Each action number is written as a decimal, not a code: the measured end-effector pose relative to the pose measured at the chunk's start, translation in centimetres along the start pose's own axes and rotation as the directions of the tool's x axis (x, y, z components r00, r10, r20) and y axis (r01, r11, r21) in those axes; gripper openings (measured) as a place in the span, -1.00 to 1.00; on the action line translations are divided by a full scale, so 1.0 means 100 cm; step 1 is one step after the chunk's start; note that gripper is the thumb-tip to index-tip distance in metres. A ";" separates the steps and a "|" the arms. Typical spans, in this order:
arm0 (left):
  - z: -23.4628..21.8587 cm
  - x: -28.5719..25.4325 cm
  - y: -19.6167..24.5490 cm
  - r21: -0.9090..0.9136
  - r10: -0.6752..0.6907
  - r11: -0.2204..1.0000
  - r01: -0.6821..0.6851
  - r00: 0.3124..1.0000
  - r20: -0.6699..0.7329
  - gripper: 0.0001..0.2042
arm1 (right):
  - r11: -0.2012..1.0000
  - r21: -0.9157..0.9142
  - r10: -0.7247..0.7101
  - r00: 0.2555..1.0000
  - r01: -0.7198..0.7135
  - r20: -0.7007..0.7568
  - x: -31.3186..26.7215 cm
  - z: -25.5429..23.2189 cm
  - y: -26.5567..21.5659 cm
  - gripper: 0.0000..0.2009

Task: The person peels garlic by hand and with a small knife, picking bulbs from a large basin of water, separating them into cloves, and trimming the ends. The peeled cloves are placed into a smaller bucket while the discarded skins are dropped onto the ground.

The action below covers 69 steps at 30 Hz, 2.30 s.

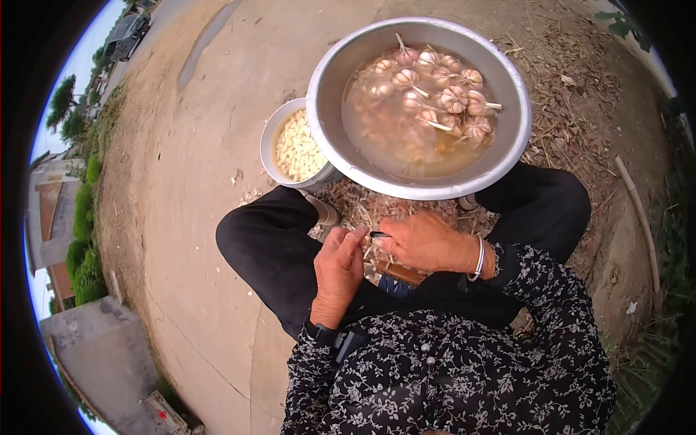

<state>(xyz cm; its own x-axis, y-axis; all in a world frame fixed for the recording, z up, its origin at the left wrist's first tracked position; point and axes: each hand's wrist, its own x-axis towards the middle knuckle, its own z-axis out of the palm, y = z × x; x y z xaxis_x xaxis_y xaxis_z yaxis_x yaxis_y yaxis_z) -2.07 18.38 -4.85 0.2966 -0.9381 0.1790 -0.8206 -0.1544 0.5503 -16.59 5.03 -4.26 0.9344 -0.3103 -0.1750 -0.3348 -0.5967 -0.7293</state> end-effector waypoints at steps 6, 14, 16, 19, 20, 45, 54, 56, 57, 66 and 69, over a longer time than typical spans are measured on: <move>0.001 -0.001 0.004 -0.216 -0.122 0.964 0.153 0.981 0.150 -0.68 | 0.999 0.042 -0.016 1.000 0.017 -0.024 -0.001 0.006 0.007 -0.75; 0.000 0.004 0.001 0.018 0.107 0.994 -0.109 0.991 0.080 -0.67 | 1.000 -0.013 0.008 1.000 -0.007 0.025 0.001 0.001 0.004 -0.74; -0.002 0.003 -0.004 -0.038 0.122 0.992 -0.119 0.989 0.078 -0.67 | 1.000 -0.003 0.016 0.998 -0.016 0.065 0.000 -0.001 0.005 -0.75; 0.006 -0.002 -0.013 -0.270 0.058 0.962 -0.034 0.995 0.084 -0.73 | 0.978 0.207 -0.018 0.994 -0.004 0.105 0.001 -0.005 0.011 -0.68; 0.009 -0.005 -0.016 -0.432 -0.021 0.900 0.064 0.994 0.104 -0.77 | 0.979 0.206 -0.022 0.994 0.000 0.105 0.002 -0.006 0.011 -0.68; 0.004 -0.003 -0.013 -0.216 -0.029 0.976 0.024 0.999 -0.020 -0.74 | 0.978 0.196 0.048 0.994 -0.066 0.096 0.004 -0.001 0.005 -0.65; 0.001 -0.008 -0.007 -0.770 -0.388 0.514 0.379 0.903 0.186 -0.78 | 0.989 0.137 0.042 0.998 -0.047 0.040 0.002 0.006 0.025 -0.72; 0.004 -0.011 -0.011 -0.903 -0.409 0.057 0.427 0.835 0.369 -0.78 | 0.992 0.121 0.046 0.999 -0.048 0.016 0.001 0.007 0.027 -0.75; 0.005 -0.013 -0.013 -0.903 -0.409 0.057 0.426 0.835 0.368 -0.78 | 0.991 0.125 0.043 0.999 -0.045 0.026 0.001 0.006 0.025 -0.75; 0.001 -0.005 -0.007 0.056 0.001 0.998 -0.002 1.000 0.014 -0.79 | 0.998 -0.029 -0.058 0.998 0.058 0.005 0.003 0.010 0.005 -0.73; 0.003 -0.002 -0.005 0.227 0.084 0.969 -0.094 0.995 0.055 -0.78 | 0.994 -0.080 -0.069 0.998 0.069 0.000 0.003 0.010 -0.005 -0.73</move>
<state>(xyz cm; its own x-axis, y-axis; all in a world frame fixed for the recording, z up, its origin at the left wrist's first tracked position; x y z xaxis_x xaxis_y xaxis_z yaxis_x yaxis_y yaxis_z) -1.85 18.58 -5.45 0.1994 -0.9634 0.1793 -0.9343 -0.1318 0.3311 -16.07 5.94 -4.61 0.9552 -0.2686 -0.1239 -0.2783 -0.6737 -0.6846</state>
